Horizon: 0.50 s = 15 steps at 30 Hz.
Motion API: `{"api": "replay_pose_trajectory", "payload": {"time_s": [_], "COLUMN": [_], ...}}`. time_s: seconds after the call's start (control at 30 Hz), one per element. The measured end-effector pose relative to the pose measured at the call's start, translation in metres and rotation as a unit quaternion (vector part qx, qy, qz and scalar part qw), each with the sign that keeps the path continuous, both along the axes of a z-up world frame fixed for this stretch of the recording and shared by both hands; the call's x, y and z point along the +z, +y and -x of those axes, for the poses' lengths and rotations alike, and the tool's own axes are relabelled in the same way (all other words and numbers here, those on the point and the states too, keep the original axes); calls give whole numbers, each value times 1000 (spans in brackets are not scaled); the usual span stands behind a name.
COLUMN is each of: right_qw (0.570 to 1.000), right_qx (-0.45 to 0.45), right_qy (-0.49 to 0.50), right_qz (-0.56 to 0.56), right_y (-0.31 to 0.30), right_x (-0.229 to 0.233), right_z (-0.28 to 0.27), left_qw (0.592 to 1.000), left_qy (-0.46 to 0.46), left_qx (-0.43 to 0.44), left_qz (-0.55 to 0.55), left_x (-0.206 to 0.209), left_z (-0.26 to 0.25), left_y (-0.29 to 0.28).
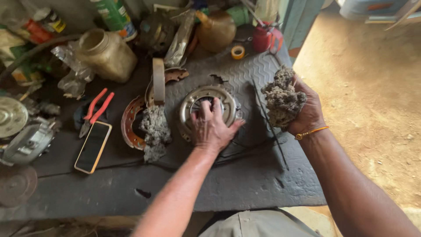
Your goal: The person cleans a clutch pressure plate and brake shoes by wiping them with a bundle of fibrous material by hand to remove dust and debris.
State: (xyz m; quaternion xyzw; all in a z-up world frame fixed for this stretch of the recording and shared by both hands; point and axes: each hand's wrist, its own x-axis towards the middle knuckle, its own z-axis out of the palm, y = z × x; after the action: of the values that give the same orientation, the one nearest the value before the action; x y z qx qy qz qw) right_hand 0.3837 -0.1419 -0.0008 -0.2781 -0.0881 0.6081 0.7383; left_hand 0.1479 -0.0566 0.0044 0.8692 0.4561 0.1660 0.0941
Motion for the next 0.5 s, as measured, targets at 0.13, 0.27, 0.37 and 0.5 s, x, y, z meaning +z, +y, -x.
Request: {"api": "replay_pose_trajectory", "payload": {"time_s": [0.13,0.27,0.37,0.5], "right_qw": [993,935,661,502], "right_qx": [-15,-29,-51,-42], "right_qy": [-110,-340,-741,-858], "right_qz": [35,97,105,101], "right_y": [-9,-8,6,23], "right_x": [24,18,15,12], "right_z": [3,8,42,95], "left_qw": [994,974,973,979], "left_qy": [70,139,14,11], "left_qx": [-60,-139,-226,-203], "left_qz": [60,109,40,-32], "left_x": [7,16,9,2], "left_z": [17,47,63,62], "left_y": [25,51,57,50]}}
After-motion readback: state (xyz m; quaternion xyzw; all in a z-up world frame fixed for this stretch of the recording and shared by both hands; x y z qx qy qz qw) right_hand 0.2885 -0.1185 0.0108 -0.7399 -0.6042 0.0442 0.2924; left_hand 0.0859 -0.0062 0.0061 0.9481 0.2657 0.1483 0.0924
